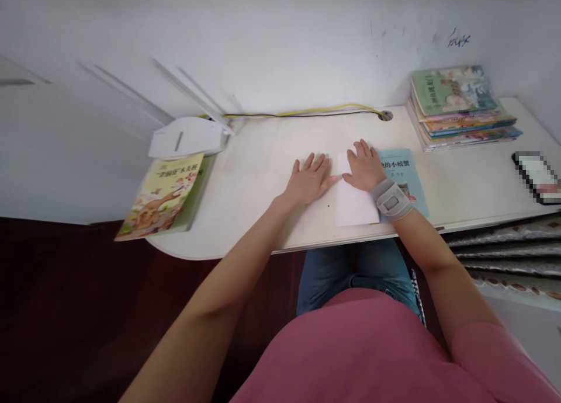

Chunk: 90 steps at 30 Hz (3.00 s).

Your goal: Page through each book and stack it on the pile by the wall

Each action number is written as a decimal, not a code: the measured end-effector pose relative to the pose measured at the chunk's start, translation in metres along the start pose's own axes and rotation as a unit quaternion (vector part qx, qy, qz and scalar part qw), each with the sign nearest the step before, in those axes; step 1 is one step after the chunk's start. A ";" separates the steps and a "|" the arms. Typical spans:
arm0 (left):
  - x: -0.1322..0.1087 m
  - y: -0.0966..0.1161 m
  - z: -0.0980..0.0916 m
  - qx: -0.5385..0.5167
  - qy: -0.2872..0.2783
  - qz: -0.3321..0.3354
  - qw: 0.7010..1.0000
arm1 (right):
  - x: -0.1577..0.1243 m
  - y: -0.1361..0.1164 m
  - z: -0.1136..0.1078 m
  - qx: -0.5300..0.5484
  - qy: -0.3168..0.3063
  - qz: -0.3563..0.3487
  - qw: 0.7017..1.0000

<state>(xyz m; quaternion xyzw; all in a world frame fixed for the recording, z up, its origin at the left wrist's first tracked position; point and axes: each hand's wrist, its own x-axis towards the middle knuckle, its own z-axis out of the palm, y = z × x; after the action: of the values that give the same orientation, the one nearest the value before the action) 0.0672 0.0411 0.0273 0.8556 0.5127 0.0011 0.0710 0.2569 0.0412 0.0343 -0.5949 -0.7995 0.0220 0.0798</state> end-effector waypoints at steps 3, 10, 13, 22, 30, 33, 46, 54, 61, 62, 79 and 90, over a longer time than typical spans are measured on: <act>0.014 -0.006 0.009 -0.019 -0.007 -0.015 1.000 | 0.000 0.001 0.002 0.001 -0.004 0.001 1.000; 0.014 -0.006 0.020 -0.023 0.021 -0.026 0.999 | 0.001 0.003 0.005 -0.002 -0.015 -0.012 1.000; 0.014 -0.005 0.018 -0.029 0.021 -0.030 0.999 | 0.002 0.004 0.005 -0.003 -0.031 -0.011 0.999; 0.014 -0.005 0.017 -0.030 0.020 -0.027 0.999 | 0.002 0.008 0.005 0.002 -0.048 -0.019 0.999; 0.013 -0.009 0.021 -0.044 0.034 -0.015 0.998 | 0.004 0.003 0.010 0.011 -0.001 0.003 1.000; 0.012 -0.009 0.021 -0.048 0.036 -0.014 0.998 | 0.004 0.000 0.011 0.013 0.006 -0.017 1.000; -0.020 -0.040 0.026 -0.118 0.102 -0.023 0.988 | 0.003 -0.011 0.013 -0.029 0.019 0.042 0.999; -0.067 -0.073 0.036 -0.083 0.164 0.144 0.972 | 0.002 -0.016 0.021 -0.048 0.023 0.042 0.998; -0.055 -0.078 0.020 -0.007 0.115 0.182 0.977 | 0.000 -0.019 0.017 -0.021 0.034 0.024 0.999; -0.054 -0.078 0.017 0.003 0.106 0.176 0.979 | 0.000 -0.019 0.016 -0.021 0.030 0.025 0.999; 0.028 -0.081 0.015 0.023 -0.018 0.180 0.983 | -0.005 -0.023 0.016 -0.047 0.025 0.010 0.999; 0.028 -0.074 0.015 0.036 -0.006 0.161 0.986 | -0.005 -0.025 0.013 -0.046 -0.002 0.019 0.999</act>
<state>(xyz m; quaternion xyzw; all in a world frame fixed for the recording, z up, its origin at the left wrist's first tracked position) 0.0170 0.0985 0.0014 0.9288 0.3679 -0.0112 0.0421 0.2328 0.0297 0.0246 -0.6129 -0.7885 -0.0120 0.0498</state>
